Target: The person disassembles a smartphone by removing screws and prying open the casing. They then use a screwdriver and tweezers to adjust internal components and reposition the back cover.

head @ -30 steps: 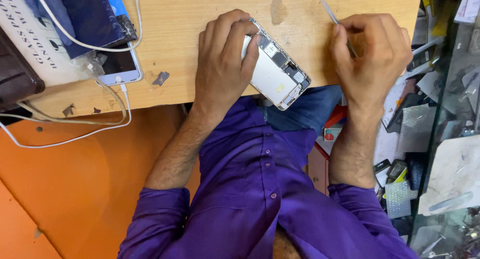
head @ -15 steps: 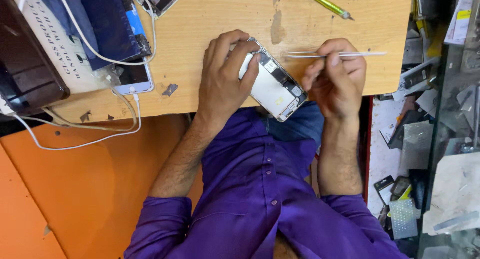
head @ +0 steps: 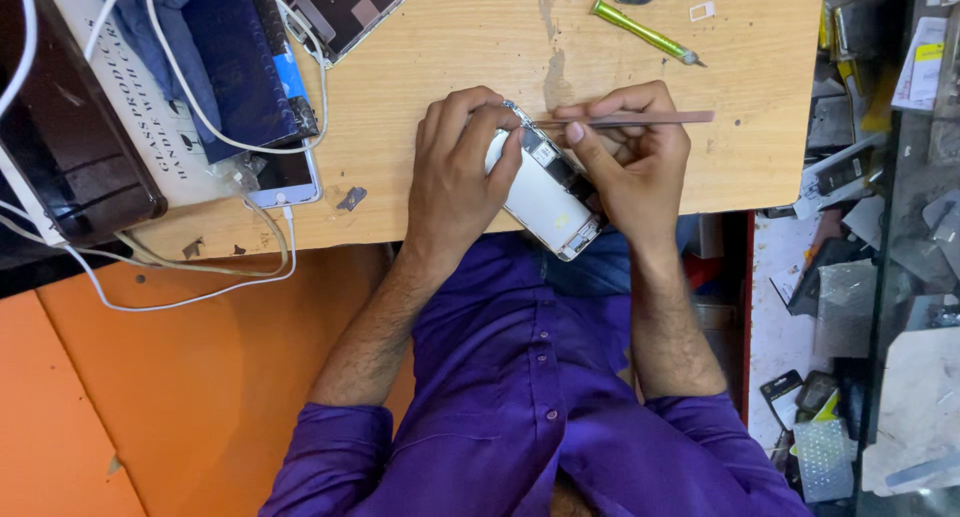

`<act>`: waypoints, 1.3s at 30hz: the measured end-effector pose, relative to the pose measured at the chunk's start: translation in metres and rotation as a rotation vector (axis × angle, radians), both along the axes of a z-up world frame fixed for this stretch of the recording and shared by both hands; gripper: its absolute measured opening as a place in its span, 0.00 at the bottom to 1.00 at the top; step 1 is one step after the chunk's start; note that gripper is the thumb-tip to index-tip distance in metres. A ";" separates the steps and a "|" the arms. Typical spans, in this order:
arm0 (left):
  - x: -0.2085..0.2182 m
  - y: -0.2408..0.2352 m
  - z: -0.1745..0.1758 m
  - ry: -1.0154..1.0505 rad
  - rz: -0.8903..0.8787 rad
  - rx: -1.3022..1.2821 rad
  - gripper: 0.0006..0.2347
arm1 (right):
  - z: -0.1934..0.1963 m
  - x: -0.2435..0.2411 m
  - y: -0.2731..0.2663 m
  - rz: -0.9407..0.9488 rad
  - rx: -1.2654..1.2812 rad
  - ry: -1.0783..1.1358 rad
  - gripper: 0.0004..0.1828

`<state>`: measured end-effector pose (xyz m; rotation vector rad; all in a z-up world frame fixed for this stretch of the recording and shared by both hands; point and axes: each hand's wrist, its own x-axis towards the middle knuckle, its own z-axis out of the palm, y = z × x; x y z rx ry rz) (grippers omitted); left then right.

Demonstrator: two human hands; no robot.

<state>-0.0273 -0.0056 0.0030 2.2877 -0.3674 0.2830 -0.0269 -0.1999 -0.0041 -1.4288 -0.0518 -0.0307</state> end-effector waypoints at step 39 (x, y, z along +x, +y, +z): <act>0.007 -0.006 -0.005 -0.034 0.054 0.035 0.07 | -0.010 -0.002 -0.007 0.051 -0.349 -0.214 0.16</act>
